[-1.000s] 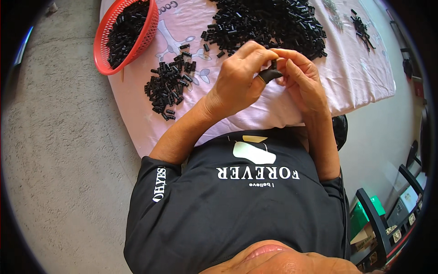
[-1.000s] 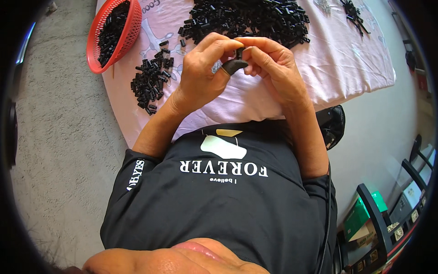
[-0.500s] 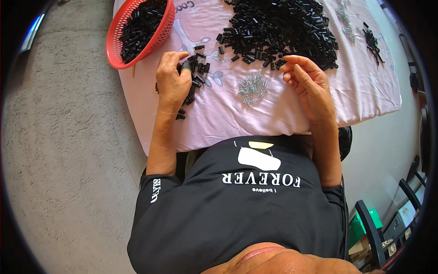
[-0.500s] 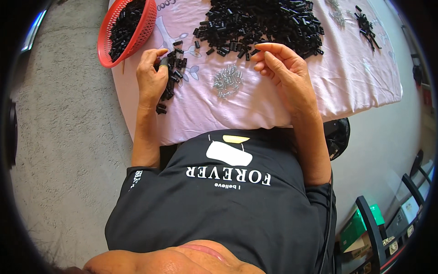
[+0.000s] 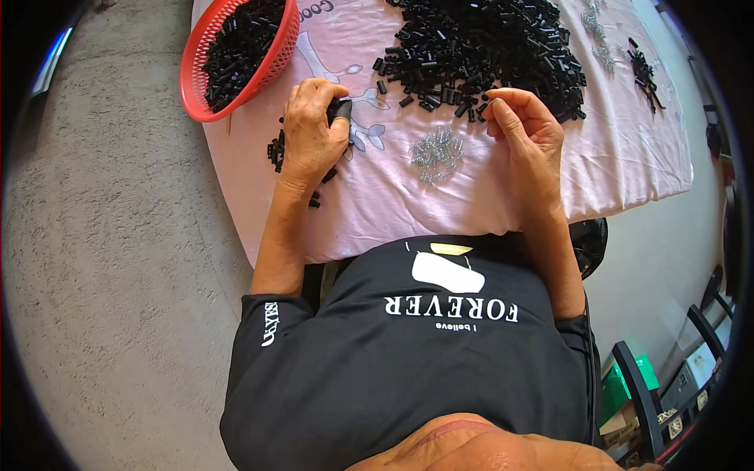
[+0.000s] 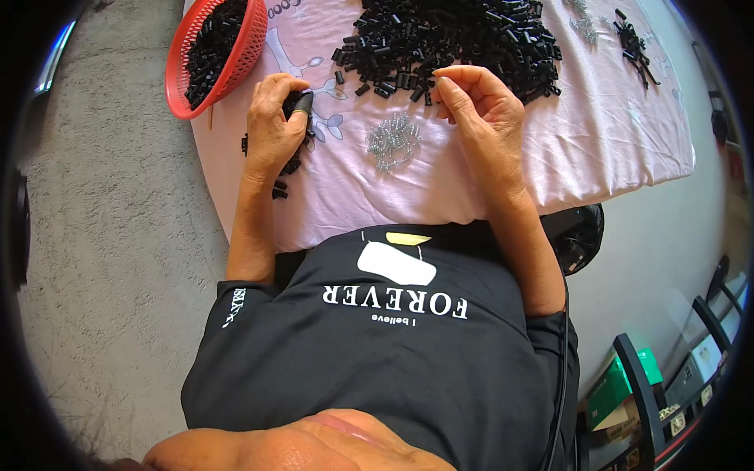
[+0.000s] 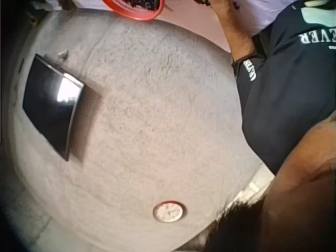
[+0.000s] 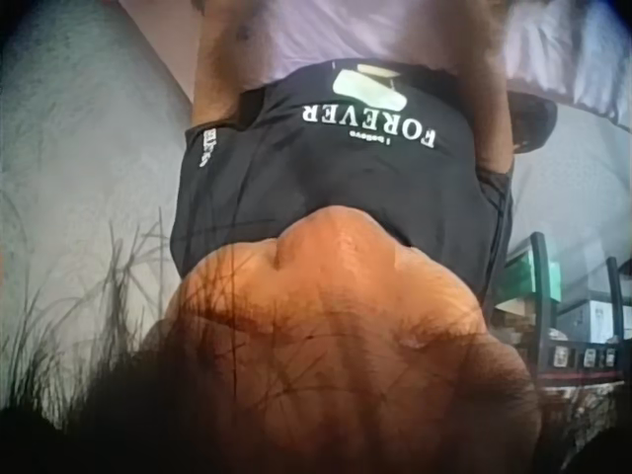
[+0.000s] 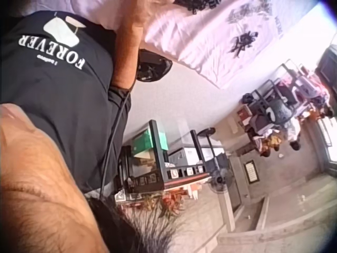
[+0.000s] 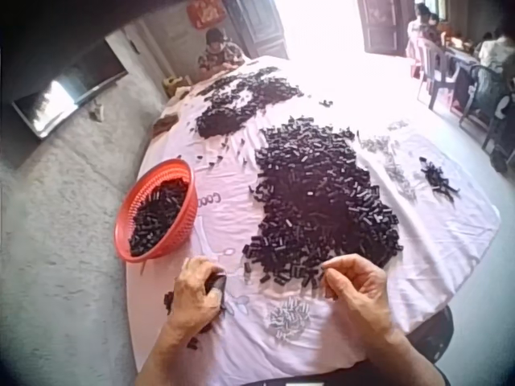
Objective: The person assembles small components by picking up metal pins, inserting them into plastic pieces by hand, and placing the assembled items onto the table.
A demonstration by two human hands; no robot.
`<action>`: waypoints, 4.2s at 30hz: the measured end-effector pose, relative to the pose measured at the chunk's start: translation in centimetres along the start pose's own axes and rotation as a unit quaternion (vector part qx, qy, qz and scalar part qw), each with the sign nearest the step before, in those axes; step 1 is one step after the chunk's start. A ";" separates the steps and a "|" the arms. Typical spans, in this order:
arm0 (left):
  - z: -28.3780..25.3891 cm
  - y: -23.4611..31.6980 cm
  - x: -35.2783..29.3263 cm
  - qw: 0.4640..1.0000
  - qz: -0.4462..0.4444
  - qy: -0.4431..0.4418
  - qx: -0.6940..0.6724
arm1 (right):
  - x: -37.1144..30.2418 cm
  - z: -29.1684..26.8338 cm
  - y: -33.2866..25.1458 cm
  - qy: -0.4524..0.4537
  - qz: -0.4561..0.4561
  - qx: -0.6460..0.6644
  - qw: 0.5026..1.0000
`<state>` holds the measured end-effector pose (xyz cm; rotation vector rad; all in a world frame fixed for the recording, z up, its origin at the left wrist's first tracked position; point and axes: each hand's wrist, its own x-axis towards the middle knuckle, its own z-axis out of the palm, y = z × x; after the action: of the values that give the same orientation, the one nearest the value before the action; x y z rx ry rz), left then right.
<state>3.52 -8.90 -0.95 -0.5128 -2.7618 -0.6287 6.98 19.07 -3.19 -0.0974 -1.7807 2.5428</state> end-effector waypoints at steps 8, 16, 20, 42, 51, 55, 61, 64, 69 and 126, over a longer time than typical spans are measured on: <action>1.5 2.0 2.4 0.999 0.035 -0.012 -0.011 | -0.2 -0.6 0.2 -0.001 0.020 -0.015 1.000; 1.7 2.3 2.4 0.998 0.027 -0.049 -0.008 | -0.2 -0.7 0.5 -0.017 0.016 -0.031 0.999; 1.9 4.1 2.4 0.994 0.025 -0.023 -0.109 | -0.3 -0.5 0.4 -0.017 0.003 -0.053 0.998; 4.9 5.0 5.8 0.997 0.069 0.004 -0.043 | -0.5 0.1 1.1 -0.039 -0.068 -0.209 0.975; 3.9 7.2 5.0 0.983 0.040 0.013 -0.180 | -0.6 0.3 0.9 0.020 -0.069 -0.140 0.987; 3.5 8.5 4.3 0.966 0.023 -0.030 -0.258 | -0.7 0.1 0.5 0.009 -0.050 -0.108 0.993; 3.8 9.8 3.6 0.958 0.044 -0.060 -0.276 | -1.0 0.4 0.2 -0.014 -0.037 -0.069 0.997; 3.9 10.3 3.8 0.957 0.069 -0.050 -0.276 | -0.6 0.0 0.3 -0.013 -0.029 -0.048 0.998; 3.5 8.9 4.1 0.965 0.044 -0.048 -0.254 | -0.2 -0.7 0.0 0.071 -0.029 0.022 0.997; 3.3 10.3 4.1 0.972 0.119 -0.034 -0.200 | -0.2 -0.9 0.1 0.037 -0.037 -0.021 0.998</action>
<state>3.33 2.46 1.28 -0.9486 -2.5772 -1.1296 7.24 19.85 -3.61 -0.1216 -1.7758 2.4203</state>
